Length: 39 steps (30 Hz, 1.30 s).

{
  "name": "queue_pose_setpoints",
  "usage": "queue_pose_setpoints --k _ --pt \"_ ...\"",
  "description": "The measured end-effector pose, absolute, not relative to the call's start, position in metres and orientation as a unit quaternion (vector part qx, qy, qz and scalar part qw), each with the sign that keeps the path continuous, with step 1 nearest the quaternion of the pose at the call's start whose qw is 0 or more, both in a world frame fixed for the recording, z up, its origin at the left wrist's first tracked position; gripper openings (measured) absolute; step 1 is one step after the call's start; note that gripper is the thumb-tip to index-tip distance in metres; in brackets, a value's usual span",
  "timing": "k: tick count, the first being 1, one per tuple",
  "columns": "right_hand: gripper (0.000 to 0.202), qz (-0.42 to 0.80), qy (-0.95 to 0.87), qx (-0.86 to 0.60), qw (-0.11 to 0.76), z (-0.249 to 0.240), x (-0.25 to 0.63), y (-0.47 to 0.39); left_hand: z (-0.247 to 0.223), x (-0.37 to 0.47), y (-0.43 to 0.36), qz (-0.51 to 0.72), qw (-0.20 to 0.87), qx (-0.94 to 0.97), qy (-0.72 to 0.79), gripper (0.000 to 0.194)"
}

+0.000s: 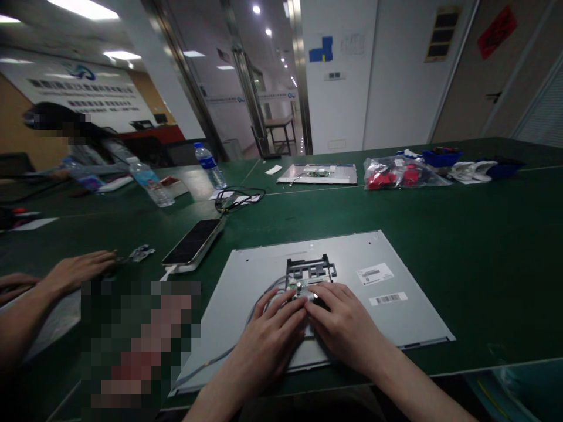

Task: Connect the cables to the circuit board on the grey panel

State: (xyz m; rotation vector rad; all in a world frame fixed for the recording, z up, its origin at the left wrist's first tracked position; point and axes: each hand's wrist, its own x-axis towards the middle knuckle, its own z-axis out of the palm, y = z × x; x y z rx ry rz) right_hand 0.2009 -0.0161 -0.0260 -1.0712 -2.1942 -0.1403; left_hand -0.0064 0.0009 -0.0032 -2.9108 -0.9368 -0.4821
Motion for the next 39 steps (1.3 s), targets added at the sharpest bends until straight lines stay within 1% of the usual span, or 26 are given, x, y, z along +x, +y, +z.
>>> queue_pose_setpoints --k 5,10,15,19,25,39 --pt "0.022 -0.055 -0.842 -0.407 0.35 -0.026 0.203 -0.016 -0.004 -0.005 0.0 -0.154 0.022 -0.939 -0.307 0.031" --pt "0.018 -0.036 -0.839 -0.387 0.381 -0.024 0.203 -0.018 -0.003 -0.005 -0.001 -0.145 0.011 -0.938 -0.314 0.032" --pt "0.009 -0.019 -0.839 -0.375 0.394 -0.02 0.202 -0.022 -0.004 -0.005 -0.001 -0.138 -0.004 -0.936 -0.323 0.031" --pt "0.011 -0.008 -0.854 -0.36 0.377 -0.023 0.2 -0.022 -0.003 -0.005 -0.002 -0.136 -0.006 -0.937 -0.321 0.033" --pt "0.006 -0.006 -0.87 -0.351 0.346 -0.025 0.199 -0.022 -0.001 -0.005 -0.001 -0.136 -0.008 -0.938 -0.319 0.033" --pt "0.007 -0.013 -0.874 -0.373 0.312 -0.031 0.199 -0.022 -0.001 -0.006 -0.001 -0.152 0.008 -0.939 -0.308 0.036"
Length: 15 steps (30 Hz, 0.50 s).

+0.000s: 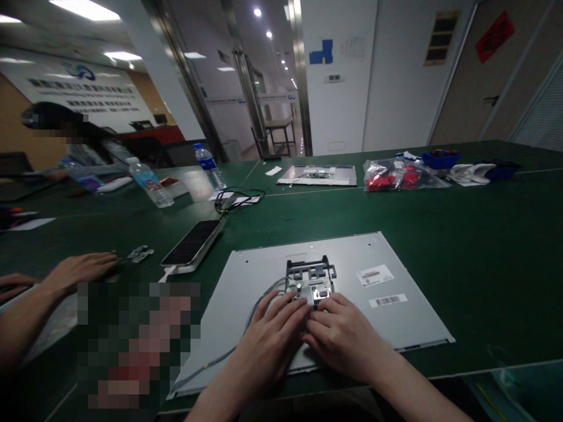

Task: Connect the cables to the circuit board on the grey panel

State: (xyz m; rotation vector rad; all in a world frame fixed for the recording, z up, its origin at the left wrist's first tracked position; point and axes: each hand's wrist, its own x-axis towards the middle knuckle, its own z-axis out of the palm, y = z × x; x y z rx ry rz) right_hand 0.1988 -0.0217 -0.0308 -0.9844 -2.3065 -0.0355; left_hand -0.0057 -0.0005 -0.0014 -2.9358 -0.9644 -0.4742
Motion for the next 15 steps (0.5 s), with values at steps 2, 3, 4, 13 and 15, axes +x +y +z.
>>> queue_pose_setpoints --k 2,3,4,13,15 --pt "0.006 -0.017 -0.873 -0.374 0.311 -0.0312 0.1988 -0.0216 -0.0015 -0.0055 -0.0005 -0.154 0.015 -0.939 -0.307 0.036" --pt "0.006 -0.02 -0.874 -0.374 0.311 -0.0314 0.1988 -0.0215 -0.0014 -0.0054 -0.0005 -0.155 0.018 -0.939 -0.307 0.036" --pt "0.005 -0.023 -0.874 -0.373 0.312 -0.0314 0.1987 -0.0213 -0.0012 -0.0053 -0.0006 -0.155 0.021 -0.939 -0.306 0.036" --pt "0.01 -0.038 -0.87 -0.357 0.337 -0.0269 0.1986 -0.0211 -0.0008 -0.0054 -0.001 -0.157 0.03 -0.939 -0.303 0.038" --pt "0.012 -0.038 -0.868 -0.356 0.344 -0.0257 0.1984 -0.0215 -0.0008 -0.0052 -0.001 -0.157 0.033 -0.939 -0.304 0.038"
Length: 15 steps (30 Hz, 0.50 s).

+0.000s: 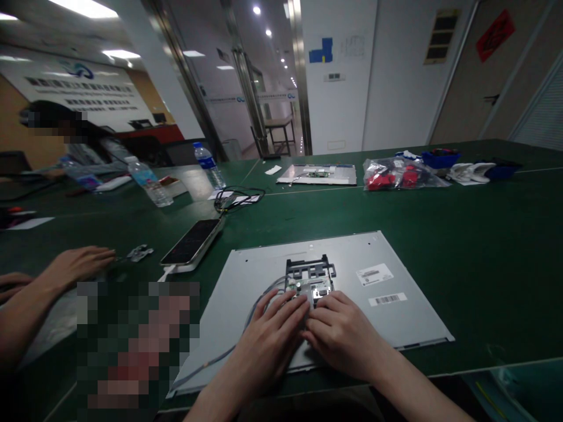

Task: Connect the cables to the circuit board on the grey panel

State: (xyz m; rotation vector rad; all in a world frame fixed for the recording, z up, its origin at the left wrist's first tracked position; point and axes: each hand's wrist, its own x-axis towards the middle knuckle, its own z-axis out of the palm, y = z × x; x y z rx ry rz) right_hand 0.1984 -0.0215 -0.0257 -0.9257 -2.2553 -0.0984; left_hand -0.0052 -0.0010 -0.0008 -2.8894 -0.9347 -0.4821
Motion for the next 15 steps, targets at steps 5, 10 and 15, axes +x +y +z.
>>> queue_pose_setpoints --k 5,10,15 --pt "0.015 -0.036 -0.862 -0.35 0.366 -0.0236 0.1985 -0.022 -0.0016 -0.0052 -0.0004 -0.163 0.041 -0.938 -0.304 0.038" --pt "0.013 -0.045 -0.855 -0.344 0.385 -0.0215 0.1999 -0.0225 -0.0023 -0.0055 -0.0003 -0.18 0.049 -0.936 -0.3 0.036" --pt "0.012 -0.046 -0.851 -0.347 0.391 -0.0196 0.2006 -0.0247 -0.0022 -0.005 -0.0004 -0.175 0.053 -0.936 -0.301 0.037"
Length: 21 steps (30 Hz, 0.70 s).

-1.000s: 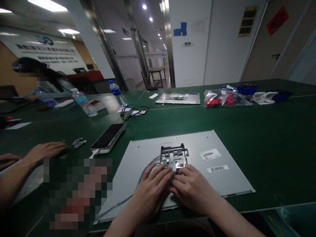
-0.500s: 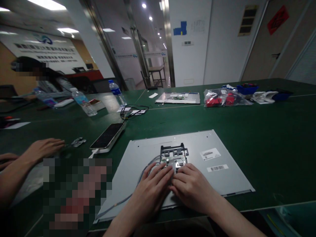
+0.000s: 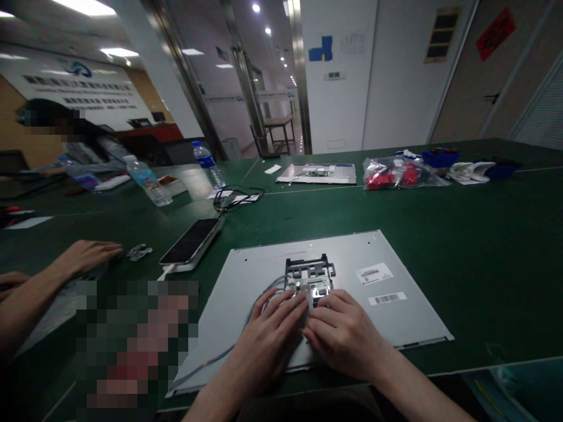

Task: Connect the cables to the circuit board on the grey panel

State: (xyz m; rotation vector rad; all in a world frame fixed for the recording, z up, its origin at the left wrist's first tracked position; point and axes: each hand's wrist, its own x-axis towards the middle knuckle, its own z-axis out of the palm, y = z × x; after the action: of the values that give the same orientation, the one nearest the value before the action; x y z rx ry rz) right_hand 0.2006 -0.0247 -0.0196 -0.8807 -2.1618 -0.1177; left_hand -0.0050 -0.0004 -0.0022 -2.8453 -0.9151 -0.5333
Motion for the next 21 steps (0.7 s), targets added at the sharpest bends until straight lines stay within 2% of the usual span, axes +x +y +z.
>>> queue_pose_setpoints --k 21 --pt "0.013 -0.049 -0.848 -0.352 0.394 -0.0191 0.2002 -0.0249 -0.0023 -0.0057 -0.0011 -0.165 0.036 -0.938 -0.303 0.035"
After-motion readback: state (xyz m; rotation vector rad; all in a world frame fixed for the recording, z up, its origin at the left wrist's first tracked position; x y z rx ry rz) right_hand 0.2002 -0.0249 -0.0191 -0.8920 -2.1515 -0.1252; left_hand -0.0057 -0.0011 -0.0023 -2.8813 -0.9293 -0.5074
